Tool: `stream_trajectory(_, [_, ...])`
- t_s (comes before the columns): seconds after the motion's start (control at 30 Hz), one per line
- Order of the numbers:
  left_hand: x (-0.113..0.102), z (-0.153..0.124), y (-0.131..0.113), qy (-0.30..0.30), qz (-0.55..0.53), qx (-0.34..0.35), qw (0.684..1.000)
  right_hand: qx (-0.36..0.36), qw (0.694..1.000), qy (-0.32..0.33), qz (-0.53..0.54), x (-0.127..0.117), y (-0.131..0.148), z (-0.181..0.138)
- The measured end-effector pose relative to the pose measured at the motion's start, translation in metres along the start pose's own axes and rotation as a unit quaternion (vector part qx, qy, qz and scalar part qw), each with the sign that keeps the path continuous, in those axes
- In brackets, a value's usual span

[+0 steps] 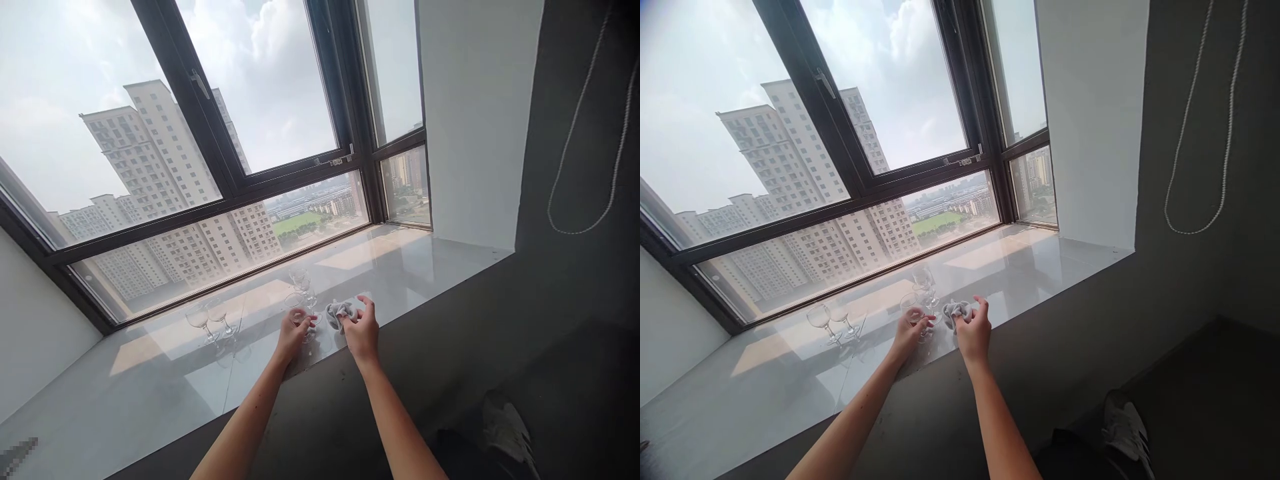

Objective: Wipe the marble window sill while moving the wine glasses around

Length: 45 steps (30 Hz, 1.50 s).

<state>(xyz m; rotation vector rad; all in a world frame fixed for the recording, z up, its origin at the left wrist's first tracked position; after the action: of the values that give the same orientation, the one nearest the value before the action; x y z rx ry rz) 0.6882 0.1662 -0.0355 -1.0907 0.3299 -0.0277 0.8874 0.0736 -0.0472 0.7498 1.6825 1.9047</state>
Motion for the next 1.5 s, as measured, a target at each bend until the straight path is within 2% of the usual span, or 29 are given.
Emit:
stream_trajectory(0.33, [-0.007, 0.004, 0.003, -0.013, 0.091, 0.048, 0.995, 0.004, 1.0, 0.014, 0.013, 0.004, -0.003, 0.001])
stream_trajectory(0.7, [-0.002, 0.005, 0.01, 0.032, 0.145, 0.033, 0.988, -0.004, 1.0, 0.012, 0.006, 0.001, 0.002, -0.001])
stream_trajectory(0.9, [0.005, 0.004, 0.006, 0.063, 0.195, 0.049, 0.978, -0.003, 1.0, 0.014, 0.018, 0.002, 0.002, -0.001])
stream_trajectory(1.17, [0.01, 0.0, -0.004, 0.083, 0.204, 0.072, 0.973, -0.006, 1.0, 0.01, 0.009, 0.002, 0.001, -0.001])
stream_trajectory(1.37, [0.002, -0.004, -0.015, 0.015, 0.281, 0.125, 0.951, -0.006, 0.999, 0.017, 0.028, 0.004, 0.001, -0.001])
stream_trajectory(1.5, [0.006, -0.006, -0.019, 0.015, 0.343, 0.141, 0.928, -0.008, 0.999, 0.019, 0.035, 0.003, 0.004, -0.002])
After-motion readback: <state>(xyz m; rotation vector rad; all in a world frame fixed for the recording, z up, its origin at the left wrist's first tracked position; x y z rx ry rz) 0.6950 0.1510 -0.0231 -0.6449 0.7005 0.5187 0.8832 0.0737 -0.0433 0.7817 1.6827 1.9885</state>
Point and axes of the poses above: each hand's wrist, its own z-axis towards the middle knuckle, its own x-axis out of the palm, y = z × x, the point moved 8 cm from there along z, towards the middle knuckle, and after that the axes turned 8 degrees about x, right-handed, at the moved point
